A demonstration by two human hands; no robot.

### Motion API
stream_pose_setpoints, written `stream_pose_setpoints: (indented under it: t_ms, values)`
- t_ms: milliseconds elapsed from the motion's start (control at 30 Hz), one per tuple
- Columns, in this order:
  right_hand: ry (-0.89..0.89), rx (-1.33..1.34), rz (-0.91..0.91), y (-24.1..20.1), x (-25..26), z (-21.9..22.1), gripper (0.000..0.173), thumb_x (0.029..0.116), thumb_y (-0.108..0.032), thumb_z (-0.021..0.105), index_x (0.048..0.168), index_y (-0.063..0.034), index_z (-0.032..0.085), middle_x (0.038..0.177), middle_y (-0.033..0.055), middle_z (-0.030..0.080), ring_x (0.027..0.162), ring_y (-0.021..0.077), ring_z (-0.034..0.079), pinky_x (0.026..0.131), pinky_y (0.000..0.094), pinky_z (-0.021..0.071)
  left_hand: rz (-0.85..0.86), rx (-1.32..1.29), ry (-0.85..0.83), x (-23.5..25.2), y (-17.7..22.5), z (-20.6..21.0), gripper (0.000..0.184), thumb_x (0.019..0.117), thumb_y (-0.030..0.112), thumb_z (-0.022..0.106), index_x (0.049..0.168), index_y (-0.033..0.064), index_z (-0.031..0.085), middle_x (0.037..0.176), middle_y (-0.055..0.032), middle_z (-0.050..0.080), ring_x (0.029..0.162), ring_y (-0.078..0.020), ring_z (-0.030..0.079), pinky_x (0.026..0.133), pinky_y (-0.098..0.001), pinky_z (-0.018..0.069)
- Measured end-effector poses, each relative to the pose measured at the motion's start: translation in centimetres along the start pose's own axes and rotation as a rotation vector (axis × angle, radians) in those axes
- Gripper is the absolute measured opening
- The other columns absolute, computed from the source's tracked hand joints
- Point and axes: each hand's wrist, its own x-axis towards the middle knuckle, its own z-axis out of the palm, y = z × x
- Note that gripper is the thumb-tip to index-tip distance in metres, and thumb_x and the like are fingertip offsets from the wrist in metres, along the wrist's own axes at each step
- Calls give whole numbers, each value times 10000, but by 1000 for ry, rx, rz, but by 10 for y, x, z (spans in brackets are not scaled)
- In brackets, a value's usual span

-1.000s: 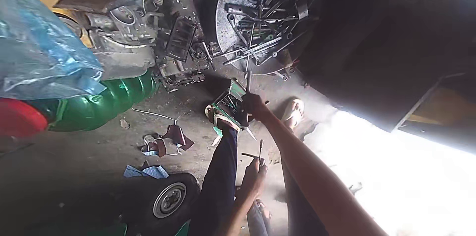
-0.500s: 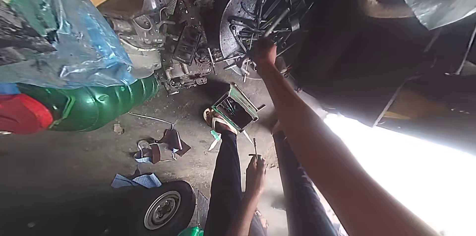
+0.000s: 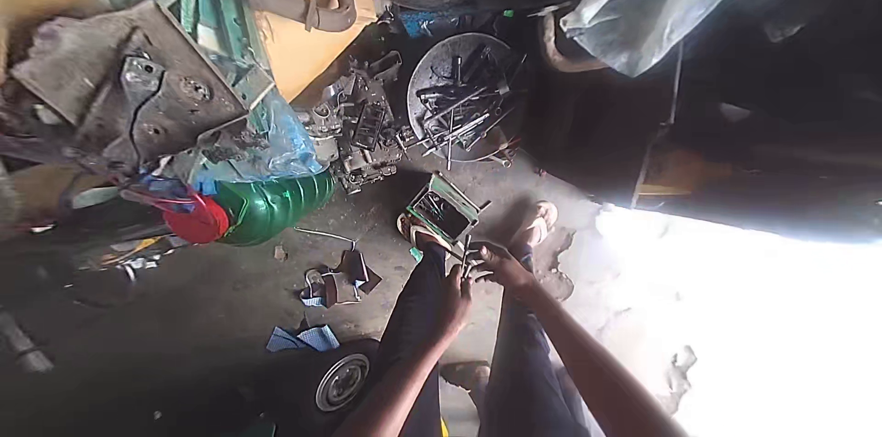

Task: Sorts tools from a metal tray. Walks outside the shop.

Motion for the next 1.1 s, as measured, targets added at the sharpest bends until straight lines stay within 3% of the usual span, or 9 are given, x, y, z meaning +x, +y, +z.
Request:
stream_pose_setpoints:
  t_ms: [100,200,267,500,600,733,933,1033,1100]
  values:
    - [-20,107,-115,23,-21,3,662,927,-528,679,1418,-103,552,1214,119,688,999,241,694,787,417,603,38,-31,-67,-10,1,27,383,1048,239,527,1378,52,585,1172,-148,707,1087,-249,692,999,-462,540]
    - [26,278,-280,33,-49,4,474,979,-300,637,1366,-37,560,1118,129,690,908,217,674,758,399,589,145,-44,-48,-37,20,40,426,1047,222,541,1435,47,559,1236,-140,704,1132,-216,688,1035,-435,537]
    - [-40,448,-419,44,-86,-2,543,958,-243,679,1418,-20,496,1157,156,674,899,214,669,754,391,585,202,-101,-80,-63,34,48,435,1039,218,552,1443,57,556,1229,-115,709,1090,-168,699,1005,-396,559]
    - [-228,622,-701,30,-289,-64,712,875,-137,793,1481,-20,439,1301,181,642,1079,235,667,922,417,572,417,-42,-112,-196,184,89,334,1019,164,599,1317,20,643,1110,-64,742,998,-95,713,949,-316,589]
    - [-130,616,-773,28,-391,-105,682,910,-16,713,1512,6,392,1194,193,686,1044,243,688,939,426,574,553,73,-90,-241,249,140,316,1010,177,616,1280,23,672,1097,-63,752,1013,-98,716,961,-335,588]
    - [21,609,-980,52,-512,-168,583,969,18,607,1512,51,398,1262,201,656,1110,244,657,1006,433,536,827,227,-106,-284,331,216,333,998,225,660,1294,77,705,1213,-23,738,1145,-94,681,1051,-326,546]
    - [457,987,-1258,92,-639,-245,482,836,59,647,1315,24,603,1017,153,707,915,199,689,891,388,569,1245,315,-89,-320,455,303,316,1026,235,609,1308,127,704,1373,-17,668,1319,-172,593,1140,-395,490]
    - [542,1208,-1344,122,-706,-299,438,831,83,644,1264,19,626,922,162,705,893,264,710,931,482,572,1247,311,-89,-311,515,340,336,1038,291,577,1282,95,699,1187,4,741,1094,-97,693,984,-339,582]
    - [580,1310,-1351,145,-754,-332,411,867,67,637,1273,19,592,963,204,702,937,328,721,954,532,574,1146,416,-119,-296,550,361,340,1039,304,559,1306,134,682,938,43,760,754,-60,711,710,-321,635]
